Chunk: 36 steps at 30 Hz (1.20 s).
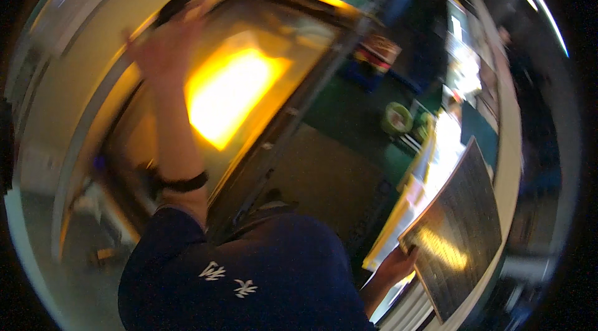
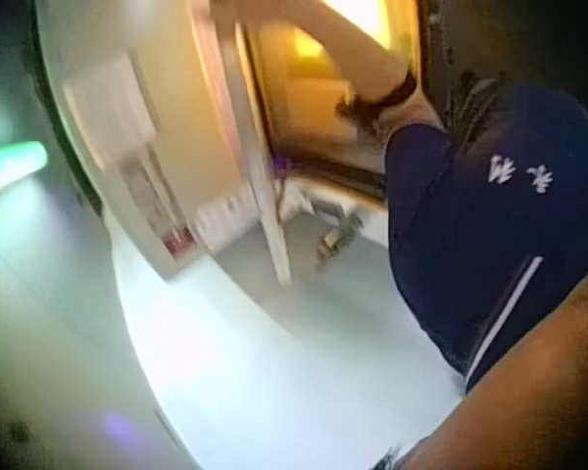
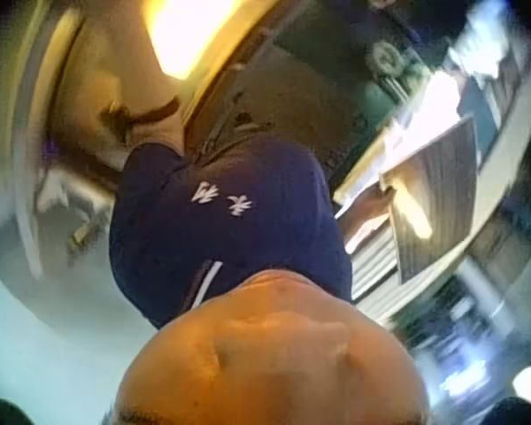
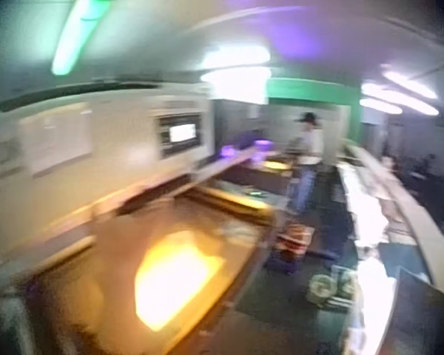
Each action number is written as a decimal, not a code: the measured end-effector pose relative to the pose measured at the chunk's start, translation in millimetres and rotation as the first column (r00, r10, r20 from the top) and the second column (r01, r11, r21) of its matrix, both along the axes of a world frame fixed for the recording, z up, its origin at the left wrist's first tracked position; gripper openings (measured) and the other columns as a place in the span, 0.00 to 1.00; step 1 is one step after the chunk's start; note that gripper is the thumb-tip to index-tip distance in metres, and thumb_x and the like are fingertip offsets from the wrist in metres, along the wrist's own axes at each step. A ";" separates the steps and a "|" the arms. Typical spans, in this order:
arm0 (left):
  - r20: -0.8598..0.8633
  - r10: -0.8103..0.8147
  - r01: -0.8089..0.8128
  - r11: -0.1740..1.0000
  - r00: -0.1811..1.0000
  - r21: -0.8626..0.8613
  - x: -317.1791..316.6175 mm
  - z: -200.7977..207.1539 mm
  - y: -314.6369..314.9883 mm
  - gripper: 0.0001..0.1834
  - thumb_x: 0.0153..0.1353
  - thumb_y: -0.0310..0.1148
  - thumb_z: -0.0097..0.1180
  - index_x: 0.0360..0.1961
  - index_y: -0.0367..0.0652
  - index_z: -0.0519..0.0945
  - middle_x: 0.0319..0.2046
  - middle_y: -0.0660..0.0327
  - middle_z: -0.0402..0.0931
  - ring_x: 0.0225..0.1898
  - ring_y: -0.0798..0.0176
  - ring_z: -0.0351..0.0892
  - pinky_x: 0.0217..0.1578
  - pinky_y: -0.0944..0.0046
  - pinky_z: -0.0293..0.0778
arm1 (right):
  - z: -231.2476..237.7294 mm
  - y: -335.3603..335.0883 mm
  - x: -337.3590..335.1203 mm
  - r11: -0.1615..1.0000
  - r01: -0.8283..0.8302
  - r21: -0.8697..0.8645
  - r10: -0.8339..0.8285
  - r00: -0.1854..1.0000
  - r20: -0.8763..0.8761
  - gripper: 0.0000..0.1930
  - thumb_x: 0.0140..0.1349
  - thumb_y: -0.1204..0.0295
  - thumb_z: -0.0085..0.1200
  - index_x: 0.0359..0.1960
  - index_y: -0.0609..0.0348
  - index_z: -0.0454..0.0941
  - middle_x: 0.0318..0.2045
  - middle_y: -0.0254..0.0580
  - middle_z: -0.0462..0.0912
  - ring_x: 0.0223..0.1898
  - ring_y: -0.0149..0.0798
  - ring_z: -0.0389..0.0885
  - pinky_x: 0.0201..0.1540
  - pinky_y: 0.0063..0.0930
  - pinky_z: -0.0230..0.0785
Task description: Operating an exposure machine to process circuit boards or similar components.
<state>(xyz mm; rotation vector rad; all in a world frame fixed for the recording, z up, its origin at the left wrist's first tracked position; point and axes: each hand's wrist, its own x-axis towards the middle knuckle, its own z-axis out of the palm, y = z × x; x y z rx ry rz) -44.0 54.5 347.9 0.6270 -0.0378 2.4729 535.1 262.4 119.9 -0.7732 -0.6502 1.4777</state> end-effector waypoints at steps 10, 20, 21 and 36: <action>0.181 0.115 0.034 0.750 0.977 -0.660 39.7 -201.2 -136.2 0.31 0.71 0.55 0.39 0.67 0.48 0.64 0.65 0.58 0.64 0.58 0.47 0.71 0.57 0.31 0.63 | 46.3 -25.1 -182.7 0.408 -0.879 -0.248 0.893 0.328 0.307 0.39 0.50 0.73 0.62 0.65 0.68 0.61 0.55 0.51 0.76 0.55 0.50 0.77 0.58 0.42 0.72; 0.148 0.664 0.148 0.056 0.733 -0.987 191.1 -249.5 -309.4 0.17 0.68 0.32 0.52 0.55 0.38 0.73 0.47 0.57 0.78 0.47 0.57 0.80 0.51 0.56 0.77 | -29.6 -33.5 -439.9 -0.493 -0.686 -0.536 0.630 -0.706 0.324 0.36 0.51 0.79 0.63 0.65 0.64 0.65 0.51 0.44 0.78 0.51 0.41 0.79 0.54 0.35 0.73; 0.185 0.657 0.120 0.143 0.731 -0.982 196.3 -257.3 -321.5 0.17 0.68 0.30 0.52 0.55 0.37 0.72 0.47 0.58 0.78 0.47 0.59 0.80 0.49 0.59 0.77 | -56.9 -38.3 -463.0 -0.564 -0.665 -0.490 0.624 -0.732 0.275 0.36 0.52 0.78 0.63 0.65 0.63 0.65 0.51 0.43 0.78 0.50 0.39 0.79 0.54 0.34 0.73; -0.678 0.273 -0.070 -0.899 0.682 -0.432 124.6 -370.9 -330.6 0.35 0.63 0.41 0.58 0.70 0.46 0.63 0.69 0.50 0.57 0.70 0.45 0.55 0.64 0.37 0.56 | -48.3 -67.1 -550.0 -0.131 -0.987 0.098 0.331 0.050 0.942 0.42 0.62 0.71 0.60 0.74 0.55 0.49 0.71 0.53 0.57 0.69 0.50 0.60 0.68 0.43 0.57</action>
